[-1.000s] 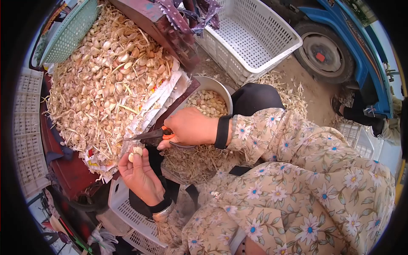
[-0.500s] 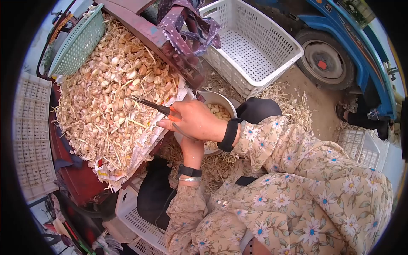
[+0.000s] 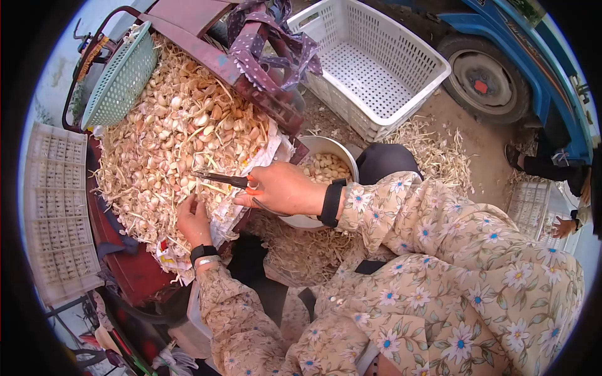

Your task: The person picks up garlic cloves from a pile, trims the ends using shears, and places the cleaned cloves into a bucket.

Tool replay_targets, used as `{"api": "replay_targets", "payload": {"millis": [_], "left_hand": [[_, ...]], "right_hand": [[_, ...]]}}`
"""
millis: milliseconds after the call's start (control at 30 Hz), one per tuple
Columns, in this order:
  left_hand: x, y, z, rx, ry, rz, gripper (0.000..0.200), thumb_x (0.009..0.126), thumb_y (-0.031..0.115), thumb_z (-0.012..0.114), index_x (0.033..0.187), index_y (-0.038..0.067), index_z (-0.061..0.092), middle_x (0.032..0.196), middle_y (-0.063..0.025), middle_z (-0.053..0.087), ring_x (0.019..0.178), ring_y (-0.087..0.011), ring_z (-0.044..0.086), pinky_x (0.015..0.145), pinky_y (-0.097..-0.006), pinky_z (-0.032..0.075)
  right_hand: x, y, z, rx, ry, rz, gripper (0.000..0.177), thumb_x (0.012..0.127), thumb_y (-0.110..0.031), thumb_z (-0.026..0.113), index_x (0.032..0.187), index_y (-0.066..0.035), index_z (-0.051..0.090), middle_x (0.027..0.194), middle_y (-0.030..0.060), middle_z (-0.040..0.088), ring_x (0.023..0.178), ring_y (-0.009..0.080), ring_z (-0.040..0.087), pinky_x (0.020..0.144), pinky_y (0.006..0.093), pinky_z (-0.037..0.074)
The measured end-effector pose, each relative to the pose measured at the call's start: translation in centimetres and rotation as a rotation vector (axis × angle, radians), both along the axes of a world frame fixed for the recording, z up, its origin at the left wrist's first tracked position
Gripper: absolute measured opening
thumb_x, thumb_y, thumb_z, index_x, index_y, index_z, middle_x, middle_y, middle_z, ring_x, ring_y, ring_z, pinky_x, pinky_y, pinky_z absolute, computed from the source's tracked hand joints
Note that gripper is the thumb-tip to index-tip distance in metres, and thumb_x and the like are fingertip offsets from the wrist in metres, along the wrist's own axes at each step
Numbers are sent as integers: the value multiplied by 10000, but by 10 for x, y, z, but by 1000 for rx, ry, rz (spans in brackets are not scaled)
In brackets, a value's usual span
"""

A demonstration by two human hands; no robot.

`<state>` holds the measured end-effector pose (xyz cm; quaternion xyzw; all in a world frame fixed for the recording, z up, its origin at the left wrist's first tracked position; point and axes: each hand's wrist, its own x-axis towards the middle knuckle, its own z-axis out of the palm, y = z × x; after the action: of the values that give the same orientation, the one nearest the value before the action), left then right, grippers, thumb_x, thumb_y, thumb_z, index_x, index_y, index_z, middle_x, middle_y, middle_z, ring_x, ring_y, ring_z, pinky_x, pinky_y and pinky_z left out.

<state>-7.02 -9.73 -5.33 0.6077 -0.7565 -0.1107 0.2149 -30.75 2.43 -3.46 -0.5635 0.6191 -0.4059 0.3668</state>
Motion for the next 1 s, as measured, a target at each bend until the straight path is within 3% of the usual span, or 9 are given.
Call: {"api": "replay_targets", "payload": {"millis": [67,167,333,467,600,767,833,867,1000], "left_hand": [[-10,-5,3,-24,-189,-40,275,719,117,674,978,29,645,784,-101,599,668,-202,572,637,-305,462],[-12,-14,8,133,-303,-46,310,699,149,692,982,30,641,705,-104,585,622,-209,559,597,-318,450],[-10,-5,22,133,-167,13,192,698,152,679,825,25,610,636,-59,569,563,-178,532,571,-303,441],[12,2,21,32,-42,70,122,738,94,609,813,6,569,646,-38,556,553,-121,500,533,-255,417],[11,21,31,292,667,142,87,802,25,525,876,24,571,623,10,492,503,-38,404,459,-175,330],[-14,31,31,483,346,-64,175,799,85,611,949,-5,613,669,4,542,550,-54,468,489,-190,370],[-23,27,27,463,163,-116,195,778,99,642,933,-19,627,688,-17,578,576,-83,505,513,-217,402],[-15,17,11,285,21,-192,240,732,109,680,923,-29,638,696,-64,615,591,-129,531,546,-266,433],[-22,7,5,185,-159,-282,195,706,119,685,828,-24,633,651,-93,596,577,-150,523,553,-304,432]], "right_hand": [[4,-2,-5,-17,21,19,555,742,-557,601,812,-6,603,656,166,607,640,349,604,593,404,472],[6,-1,-3,8,8,48,564,739,-560,601,820,-1,610,657,174,605,644,351,603,592,404,468],[4,-1,-4,-21,-6,49,562,738,-558,603,790,1,611,649,173,601,633,346,601,580,404,463],[7,-1,-9,-40,-42,23,553,748,-550,600,758,3,607,635,171,594,612,338,595,564,394,459],[9,-3,-13,-21,-71,40,547,759,-541,595,732,5,604,624,171,587,598,331,591,552,382,455],[10,-3,-12,3,-101,47,551,757,-545,597,729,6,604,623,171,585,594,324,591,550,375,455],[12,-4,-16,-12,-97,48,554,754,-548,599,729,6,603,623,169,585,592,320,592,549,372,455],[12,-4,-17,-19,-94,46,556,753,-550,600,729,6,603,623,169,585,591,318,592,548,370,455],[12,-4,-16,-24,-101,28,550,751,-549,601,730,1,604,619,164,584,583,319,587,544,369,453]]}}
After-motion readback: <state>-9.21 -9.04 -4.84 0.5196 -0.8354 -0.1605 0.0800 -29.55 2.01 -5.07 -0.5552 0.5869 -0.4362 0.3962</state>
